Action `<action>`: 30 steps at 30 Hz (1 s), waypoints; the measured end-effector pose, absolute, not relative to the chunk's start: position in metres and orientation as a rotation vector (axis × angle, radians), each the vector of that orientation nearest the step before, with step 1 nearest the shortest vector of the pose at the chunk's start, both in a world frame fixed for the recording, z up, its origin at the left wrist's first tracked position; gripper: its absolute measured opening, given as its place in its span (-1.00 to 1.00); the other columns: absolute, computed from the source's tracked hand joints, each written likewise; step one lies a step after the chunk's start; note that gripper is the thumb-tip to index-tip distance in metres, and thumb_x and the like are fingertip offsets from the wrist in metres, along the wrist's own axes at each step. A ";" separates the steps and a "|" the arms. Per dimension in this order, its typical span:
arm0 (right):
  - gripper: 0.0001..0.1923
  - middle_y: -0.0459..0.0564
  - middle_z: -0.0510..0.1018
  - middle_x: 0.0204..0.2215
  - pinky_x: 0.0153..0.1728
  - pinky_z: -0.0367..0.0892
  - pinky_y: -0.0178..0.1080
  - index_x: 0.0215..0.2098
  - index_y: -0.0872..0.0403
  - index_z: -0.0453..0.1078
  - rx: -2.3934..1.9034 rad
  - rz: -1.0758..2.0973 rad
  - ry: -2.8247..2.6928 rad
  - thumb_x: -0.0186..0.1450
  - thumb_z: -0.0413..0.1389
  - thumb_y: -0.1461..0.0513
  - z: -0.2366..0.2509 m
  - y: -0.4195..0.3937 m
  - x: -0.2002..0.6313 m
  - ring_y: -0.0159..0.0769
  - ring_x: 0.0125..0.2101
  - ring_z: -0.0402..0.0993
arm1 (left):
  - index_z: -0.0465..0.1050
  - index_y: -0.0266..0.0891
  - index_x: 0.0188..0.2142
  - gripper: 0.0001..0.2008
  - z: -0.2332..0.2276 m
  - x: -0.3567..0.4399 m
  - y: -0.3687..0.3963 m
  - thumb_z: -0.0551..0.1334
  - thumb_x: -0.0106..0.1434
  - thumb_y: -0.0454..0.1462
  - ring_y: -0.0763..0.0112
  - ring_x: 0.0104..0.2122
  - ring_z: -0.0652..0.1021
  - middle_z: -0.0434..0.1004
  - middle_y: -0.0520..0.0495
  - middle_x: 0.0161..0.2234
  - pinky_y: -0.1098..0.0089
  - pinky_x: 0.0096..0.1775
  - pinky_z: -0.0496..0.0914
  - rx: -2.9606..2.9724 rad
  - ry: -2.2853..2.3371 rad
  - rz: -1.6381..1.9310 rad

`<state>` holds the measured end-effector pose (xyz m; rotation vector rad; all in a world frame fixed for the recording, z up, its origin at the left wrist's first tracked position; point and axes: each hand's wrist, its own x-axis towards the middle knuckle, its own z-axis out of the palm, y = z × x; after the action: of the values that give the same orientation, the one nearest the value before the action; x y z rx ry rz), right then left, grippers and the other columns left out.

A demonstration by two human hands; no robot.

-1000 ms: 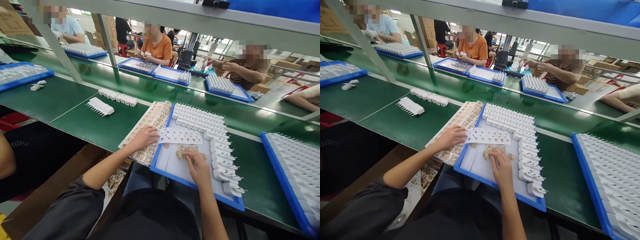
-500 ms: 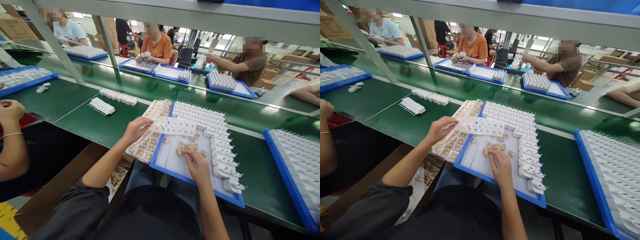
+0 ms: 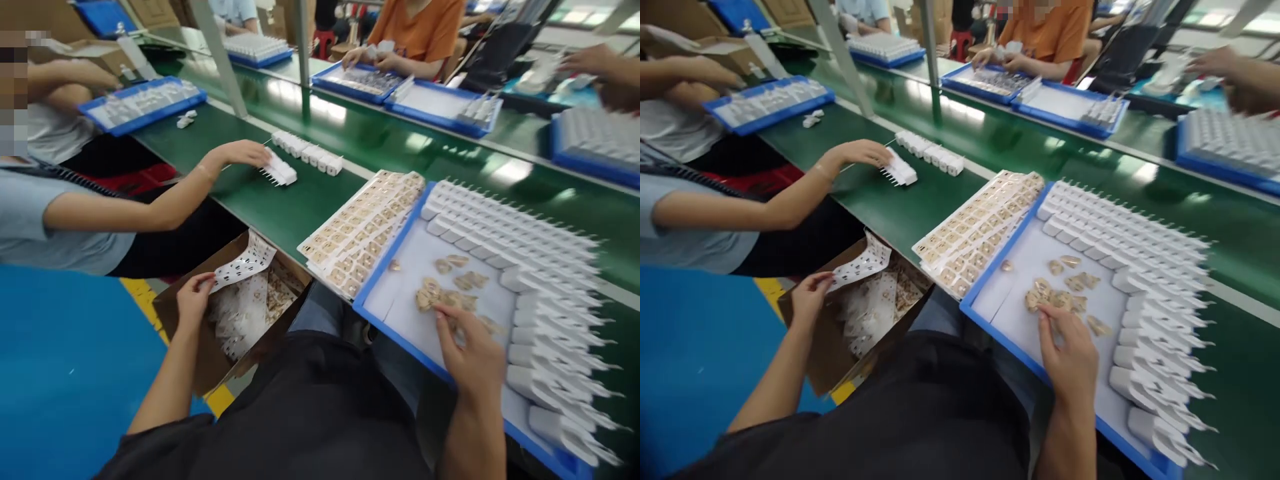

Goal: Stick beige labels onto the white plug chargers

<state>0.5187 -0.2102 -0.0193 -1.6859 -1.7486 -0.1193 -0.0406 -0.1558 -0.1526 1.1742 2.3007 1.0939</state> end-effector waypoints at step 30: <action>-0.77 0.02 0.69 -0.26 -0.27 0.57 -0.12 -0.18 -0.03 0.54 -1.588 -0.047 -1.729 0.43 0.06 0.09 -0.027 -0.210 0.525 -0.11 -0.26 0.66 | 0.59 -0.13 -0.04 -0.73 -0.056 0.148 -0.068 0.12 0.44 -0.28 0.23 -0.10 0.67 0.70 -0.12 -0.12 0.21 -0.03 0.57 2.322 1.331 1.267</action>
<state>0.5253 -0.2099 -0.0268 -1.5881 -1.7286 -0.0473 0.1479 -0.0676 -0.0560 2.3220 1.3312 1.2672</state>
